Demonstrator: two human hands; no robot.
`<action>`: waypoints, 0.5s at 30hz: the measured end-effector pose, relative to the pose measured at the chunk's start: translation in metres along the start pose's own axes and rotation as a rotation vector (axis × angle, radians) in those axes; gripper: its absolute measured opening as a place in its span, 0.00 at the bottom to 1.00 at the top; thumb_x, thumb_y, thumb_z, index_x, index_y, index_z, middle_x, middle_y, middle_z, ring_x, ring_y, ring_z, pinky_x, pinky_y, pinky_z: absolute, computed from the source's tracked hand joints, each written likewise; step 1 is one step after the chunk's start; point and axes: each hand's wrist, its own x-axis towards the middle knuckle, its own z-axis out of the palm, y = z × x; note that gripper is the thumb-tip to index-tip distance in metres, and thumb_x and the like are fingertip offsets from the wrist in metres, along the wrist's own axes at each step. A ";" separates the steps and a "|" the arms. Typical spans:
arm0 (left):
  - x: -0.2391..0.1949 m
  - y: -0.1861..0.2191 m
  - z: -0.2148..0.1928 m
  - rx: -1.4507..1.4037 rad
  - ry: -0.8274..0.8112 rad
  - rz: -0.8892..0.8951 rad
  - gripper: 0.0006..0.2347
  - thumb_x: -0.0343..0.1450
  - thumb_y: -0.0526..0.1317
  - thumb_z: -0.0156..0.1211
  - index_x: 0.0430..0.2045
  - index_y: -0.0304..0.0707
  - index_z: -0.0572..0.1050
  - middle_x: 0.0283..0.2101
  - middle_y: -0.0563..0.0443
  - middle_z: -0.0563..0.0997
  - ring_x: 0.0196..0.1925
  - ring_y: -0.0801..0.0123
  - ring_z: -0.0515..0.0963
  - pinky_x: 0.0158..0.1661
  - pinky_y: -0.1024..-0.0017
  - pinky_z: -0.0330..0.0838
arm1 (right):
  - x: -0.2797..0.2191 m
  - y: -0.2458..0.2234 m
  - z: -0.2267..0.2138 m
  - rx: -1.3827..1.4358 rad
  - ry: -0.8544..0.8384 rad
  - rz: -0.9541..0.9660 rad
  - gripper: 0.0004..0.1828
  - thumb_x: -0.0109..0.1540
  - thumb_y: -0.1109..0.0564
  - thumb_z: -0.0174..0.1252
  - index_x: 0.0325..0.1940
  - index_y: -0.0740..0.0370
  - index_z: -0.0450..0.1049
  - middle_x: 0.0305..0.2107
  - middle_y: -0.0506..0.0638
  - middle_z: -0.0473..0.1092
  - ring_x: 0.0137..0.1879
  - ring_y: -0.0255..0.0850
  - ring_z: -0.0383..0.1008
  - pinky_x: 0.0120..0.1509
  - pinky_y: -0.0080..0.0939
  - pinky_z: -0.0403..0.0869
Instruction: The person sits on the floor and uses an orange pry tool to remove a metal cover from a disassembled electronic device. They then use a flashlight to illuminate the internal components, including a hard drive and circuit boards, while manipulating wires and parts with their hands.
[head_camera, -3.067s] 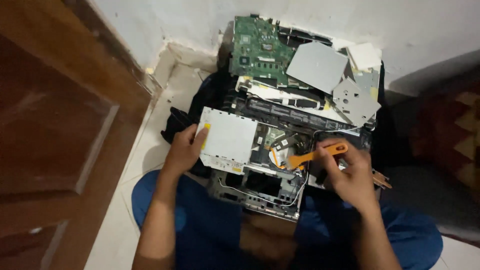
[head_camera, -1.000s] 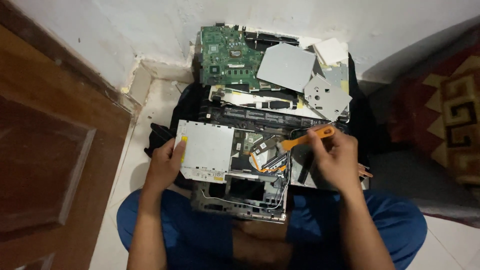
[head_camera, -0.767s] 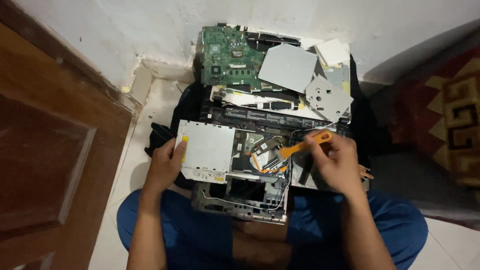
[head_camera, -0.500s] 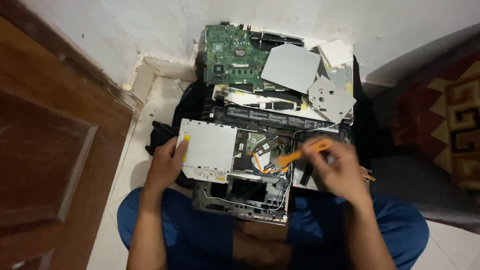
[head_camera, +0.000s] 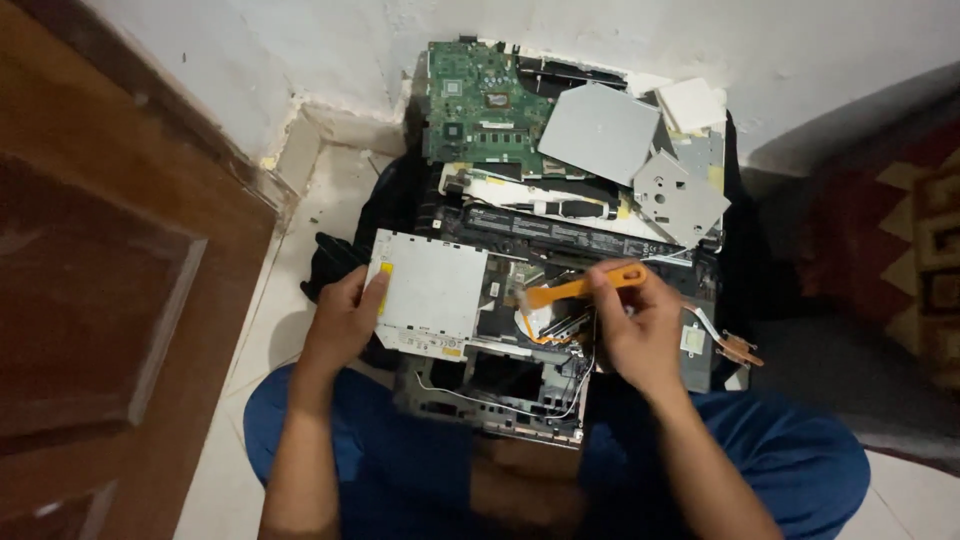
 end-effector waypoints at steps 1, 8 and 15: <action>0.002 -0.005 0.001 0.000 0.002 0.008 0.20 0.81 0.47 0.48 0.22 0.35 0.76 0.18 0.46 0.77 0.24 0.67 0.72 0.30 0.70 0.67 | 0.000 -0.002 0.005 0.051 0.000 0.029 0.03 0.65 0.63 0.62 0.39 0.62 0.81 0.23 0.52 0.75 0.28 0.35 0.69 0.34 0.35 0.70; -0.003 0.009 0.000 -0.010 -0.002 0.013 0.19 0.80 0.46 0.49 0.21 0.35 0.76 0.18 0.45 0.78 0.25 0.66 0.73 0.30 0.69 0.69 | 0.011 0.007 0.007 -0.067 0.034 -0.067 0.05 0.67 0.63 0.61 0.41 0.60 0.82 0.22 0.52 0.76 0.24 0.37 0.69 0.32 0.36 0.69; 0.004 -0.009 -0.002 -0.038 0.002 0.037 0.19 0.80 0.46 0.49 0.22 0.35 0.76 0.18 0.46 0.78 0.23 0.68 0.72 0.28 0.70 0.69 | 0.012 0.014 0.007 -0.144 0.010 -0.148 0.05 0.67 0.64 0.61 0.44 0.61 0.81 0.25 0.58 0.77 0.26 0.50 0.75 0.33 0.43 0.70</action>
